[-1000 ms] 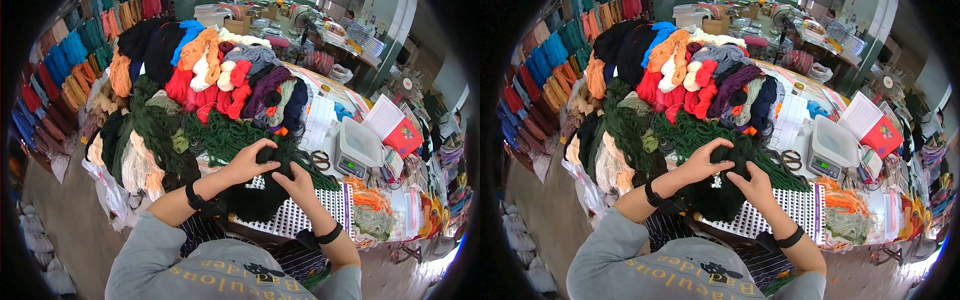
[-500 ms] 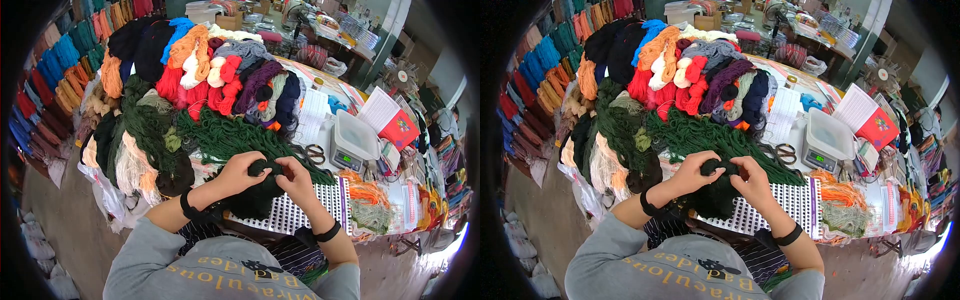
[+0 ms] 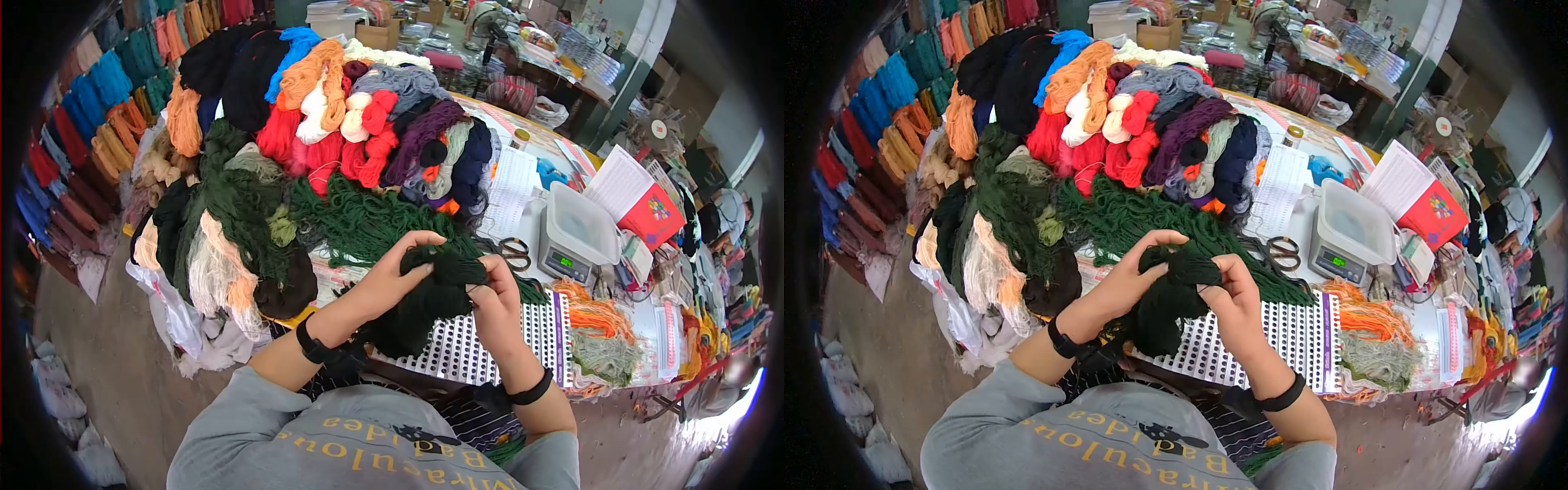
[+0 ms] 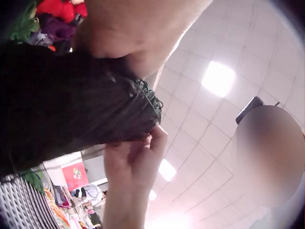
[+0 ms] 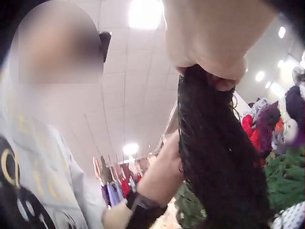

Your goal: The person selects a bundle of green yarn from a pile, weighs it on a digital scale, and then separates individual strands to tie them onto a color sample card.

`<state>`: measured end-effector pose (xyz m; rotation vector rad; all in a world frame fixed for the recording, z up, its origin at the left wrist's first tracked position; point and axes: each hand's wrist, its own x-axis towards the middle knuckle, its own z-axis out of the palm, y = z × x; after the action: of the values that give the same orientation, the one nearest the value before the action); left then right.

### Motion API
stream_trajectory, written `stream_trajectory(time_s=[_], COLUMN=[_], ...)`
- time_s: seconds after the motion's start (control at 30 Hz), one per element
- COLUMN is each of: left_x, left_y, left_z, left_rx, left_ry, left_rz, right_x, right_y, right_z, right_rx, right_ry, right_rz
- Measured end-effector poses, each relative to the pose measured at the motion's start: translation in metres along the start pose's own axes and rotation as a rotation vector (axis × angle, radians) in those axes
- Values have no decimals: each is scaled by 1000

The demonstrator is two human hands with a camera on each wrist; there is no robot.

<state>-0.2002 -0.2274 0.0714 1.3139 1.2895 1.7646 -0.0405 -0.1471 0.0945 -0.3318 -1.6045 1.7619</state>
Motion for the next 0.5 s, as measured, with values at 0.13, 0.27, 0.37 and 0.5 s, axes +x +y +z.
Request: stream_trajectory(time_s=[0.13, 0.27, 0.37, 0.5], left_x=[-8, -10, 1, 4], left_y=[25, 41, 24, 19], left_z=[-6, -6, -16, -16], left_rx=[-285, -547, -216, -28], left_ry=[-52, -368, -184, -57], left_rz=[-358, -460, -377, -255], right_x=[7, 18, 21, 27], right_y=[6, 30, 16, -3], right_z=[-9, -24, -31, -36], right_rx=[56, 67, -143, -497], right_ry=[-29, 38, 14, 22], right_rz=[165, 233, 183, 83])
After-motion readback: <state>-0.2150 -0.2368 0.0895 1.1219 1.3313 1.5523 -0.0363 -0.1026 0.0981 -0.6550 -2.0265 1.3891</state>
